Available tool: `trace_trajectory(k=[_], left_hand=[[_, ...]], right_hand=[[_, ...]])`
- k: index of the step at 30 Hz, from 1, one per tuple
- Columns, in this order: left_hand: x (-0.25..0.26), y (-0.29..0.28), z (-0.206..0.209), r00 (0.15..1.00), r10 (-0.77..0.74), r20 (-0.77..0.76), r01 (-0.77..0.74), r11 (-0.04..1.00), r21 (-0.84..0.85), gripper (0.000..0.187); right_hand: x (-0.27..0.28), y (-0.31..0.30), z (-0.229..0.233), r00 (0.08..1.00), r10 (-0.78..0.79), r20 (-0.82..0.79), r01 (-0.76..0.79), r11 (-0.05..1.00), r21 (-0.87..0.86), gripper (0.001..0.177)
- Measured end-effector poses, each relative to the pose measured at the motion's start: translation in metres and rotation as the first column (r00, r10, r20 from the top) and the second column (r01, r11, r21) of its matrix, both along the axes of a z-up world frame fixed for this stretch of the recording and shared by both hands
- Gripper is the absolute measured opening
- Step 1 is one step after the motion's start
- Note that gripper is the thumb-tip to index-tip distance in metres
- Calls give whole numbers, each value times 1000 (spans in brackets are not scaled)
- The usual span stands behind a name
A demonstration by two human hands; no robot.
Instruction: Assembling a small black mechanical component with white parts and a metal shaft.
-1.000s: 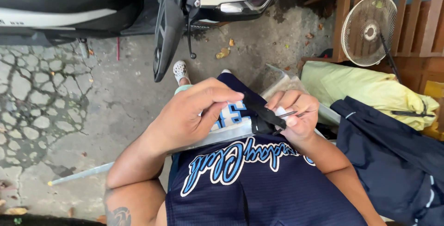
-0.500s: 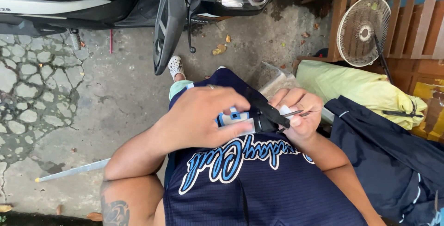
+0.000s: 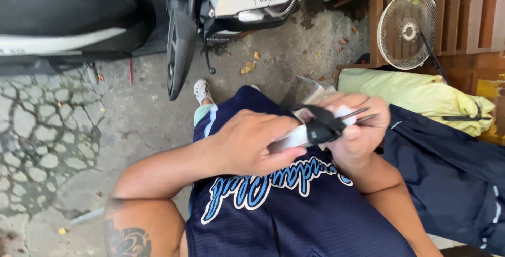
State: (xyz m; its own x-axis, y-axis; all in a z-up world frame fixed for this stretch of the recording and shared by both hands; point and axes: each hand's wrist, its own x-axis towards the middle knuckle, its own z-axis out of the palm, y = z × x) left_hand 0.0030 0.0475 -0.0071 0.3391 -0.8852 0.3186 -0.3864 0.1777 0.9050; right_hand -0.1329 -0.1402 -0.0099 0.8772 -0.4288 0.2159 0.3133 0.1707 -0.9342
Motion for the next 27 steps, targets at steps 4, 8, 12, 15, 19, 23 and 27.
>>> trace_trajectory(k=[4, 8, 12, 15, 19, 23, 27], left_hand=[[-4, -20, 1, 999, 25, -31, -29, 991, -128, 31], [-3, -28, -1, 998, 51, -46, -58, 985, -161, 31], [3, -24, 3, 1000, -6, -17, 5, 997, -77, 28], [12, -23, 8, 996, -44, 73, 46, 999, -16, 28], [18, -21, 21, 984, -50, 169, 45, 998, 34, 32], [17, -22, 22, 970, 134, 203, -133, 991, -16, 33], [18, -25, 27, 905, 310, 290, -208, 920, -333, 24]], right_hand=[[10, 1, 17, 995, -45, 88, 41, 998, 48, 29], [11, 3, 11, 999, -44, 27, 40, 992, 116, 34], [3, 3, 2, 997, -25, 68, 17, 993, 120, 24], [7, 4, 1, 996, -41, 77, 37, 998, 59, 20], [12, 5, 5, 993, -3, 120, -3, 998, 55, 22], [10, 6, 4, 995, -11, 96, 0, 994, 112, 25], [16, 4, 4, 994, 5, 105, -18, 992, 124, 25]])
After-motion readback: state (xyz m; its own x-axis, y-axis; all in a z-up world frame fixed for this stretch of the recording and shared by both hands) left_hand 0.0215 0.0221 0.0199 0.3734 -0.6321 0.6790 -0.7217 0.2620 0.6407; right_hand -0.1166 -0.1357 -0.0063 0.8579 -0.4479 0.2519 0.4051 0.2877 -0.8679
